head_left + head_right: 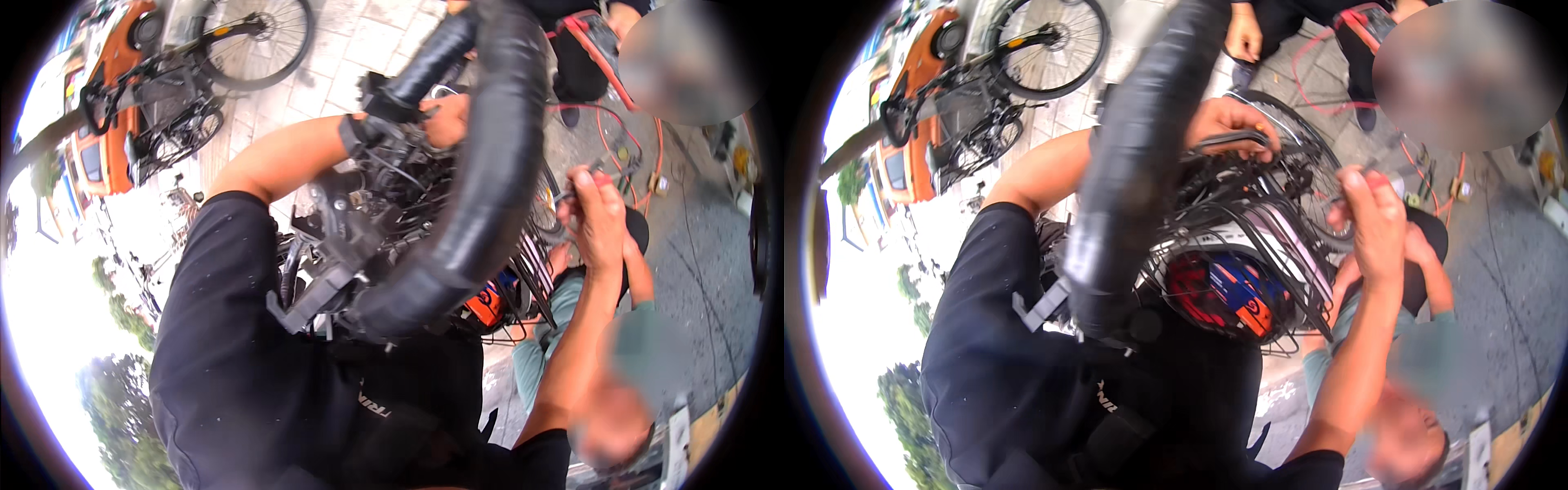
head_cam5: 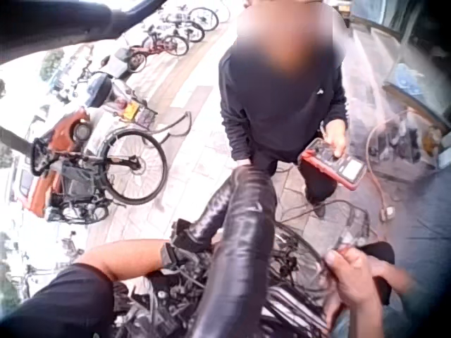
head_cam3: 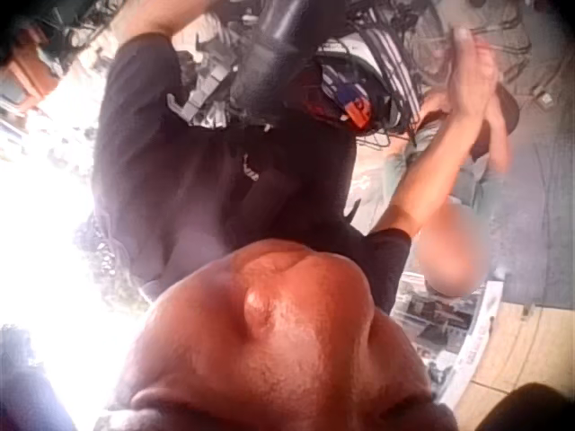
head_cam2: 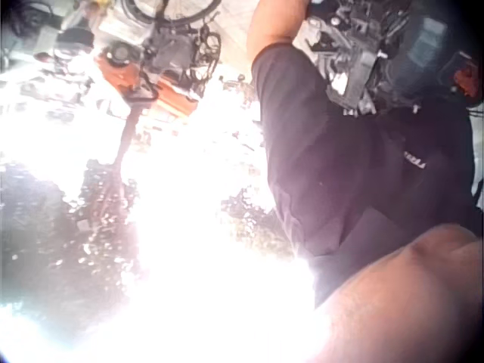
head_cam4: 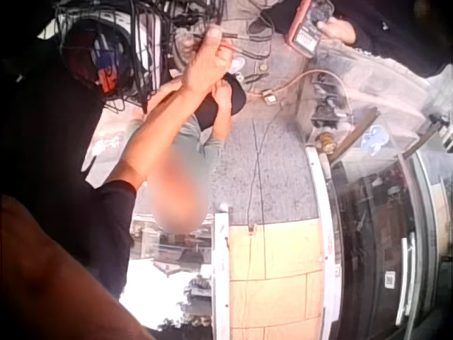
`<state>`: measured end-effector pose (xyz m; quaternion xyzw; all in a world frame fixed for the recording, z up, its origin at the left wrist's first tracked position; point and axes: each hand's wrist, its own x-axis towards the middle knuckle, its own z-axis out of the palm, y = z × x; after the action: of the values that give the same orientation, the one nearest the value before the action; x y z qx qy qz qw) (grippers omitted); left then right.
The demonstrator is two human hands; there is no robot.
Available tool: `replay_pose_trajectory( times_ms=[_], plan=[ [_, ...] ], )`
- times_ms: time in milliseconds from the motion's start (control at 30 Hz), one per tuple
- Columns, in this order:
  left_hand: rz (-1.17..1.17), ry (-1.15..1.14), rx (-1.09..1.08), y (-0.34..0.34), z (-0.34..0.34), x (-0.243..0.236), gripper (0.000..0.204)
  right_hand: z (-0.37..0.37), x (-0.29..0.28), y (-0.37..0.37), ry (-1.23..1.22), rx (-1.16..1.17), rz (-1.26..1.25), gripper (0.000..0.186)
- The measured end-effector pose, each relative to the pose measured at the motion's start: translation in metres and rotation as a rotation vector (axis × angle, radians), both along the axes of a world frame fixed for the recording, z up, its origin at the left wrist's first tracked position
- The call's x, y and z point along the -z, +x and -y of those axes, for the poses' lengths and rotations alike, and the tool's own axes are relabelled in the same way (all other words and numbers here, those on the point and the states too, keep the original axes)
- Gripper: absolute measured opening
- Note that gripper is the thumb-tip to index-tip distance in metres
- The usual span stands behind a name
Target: The person holds a multimeter and tests electrical connections on a bicycle's handlebar assembly. Another person assists by holding the multimeter probes to the wiring while the camera wearer manipulates the components.
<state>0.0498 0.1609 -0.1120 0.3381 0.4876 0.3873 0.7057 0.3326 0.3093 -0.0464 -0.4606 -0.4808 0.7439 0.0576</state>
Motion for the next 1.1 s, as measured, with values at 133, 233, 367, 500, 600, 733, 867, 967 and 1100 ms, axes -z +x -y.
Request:
replay_pose_trajectory(
  times_ms=[133, 233, 367, 500, 600, 733, 867, 967, 1100],
  plan=[
    [0.142, -0.006, 0.035, -0.017, 0.003, 0.019, 0.025, 0.0, -0.012, -0.007, -0.12, 0.171, -0.147, 0.025],
    [0.251, 0.049, 0.037, -0.027, 0.021, 0.02, 0.03, 0.018, -0.021, -0.018, -0.156, 0.202, -0.196, 0.021],
    [0.157, 0.091, 0.045, -0.049, 0.031, -0.008, 0.041, 0.033, -0.02, -0.022, -0.286, 0.163, -0.307, 0.022],
    [0.44, 0.005, -0.152, -0.038, 0.049, 0.021, 0.042, 0.039, -0.025, -0.035, -0.395, 0.305, -0.019, 0.013],
    [0.354, 0.165, -0.269, -0.028, 0.06, 0.037, 0.035, 0.021, 0.021, -0.011, -0.331, 0.225, -0.098, 0.015],
    [0.25, 0.012, -0.423, -0.056, 0.059, 0.016, 0.033, 0.022, 0.009, -0.012, -0.232, 0.283, -0.024, 0.015],
    [0.498, 0.083, -0.366, -0.087, 0.067, -0.072, 0.045, 0.023, 0.008, -0.005, -0.246, 0.356, -0.03, 0.016],
    [0.171, 0.163, -0.313, -0.081, 0.074, -0.095, 0.046, 0.026, 0.016, -0.009, -0.272, 0.355, -0.033, 0.016],
    [0.149, 0.125, -0.364, -0.078, 0.073, -0.1, 0.041, 0.031, 0.008, -0.015, -0.29, 0.296, -0.049, 0.015]
  ],
)
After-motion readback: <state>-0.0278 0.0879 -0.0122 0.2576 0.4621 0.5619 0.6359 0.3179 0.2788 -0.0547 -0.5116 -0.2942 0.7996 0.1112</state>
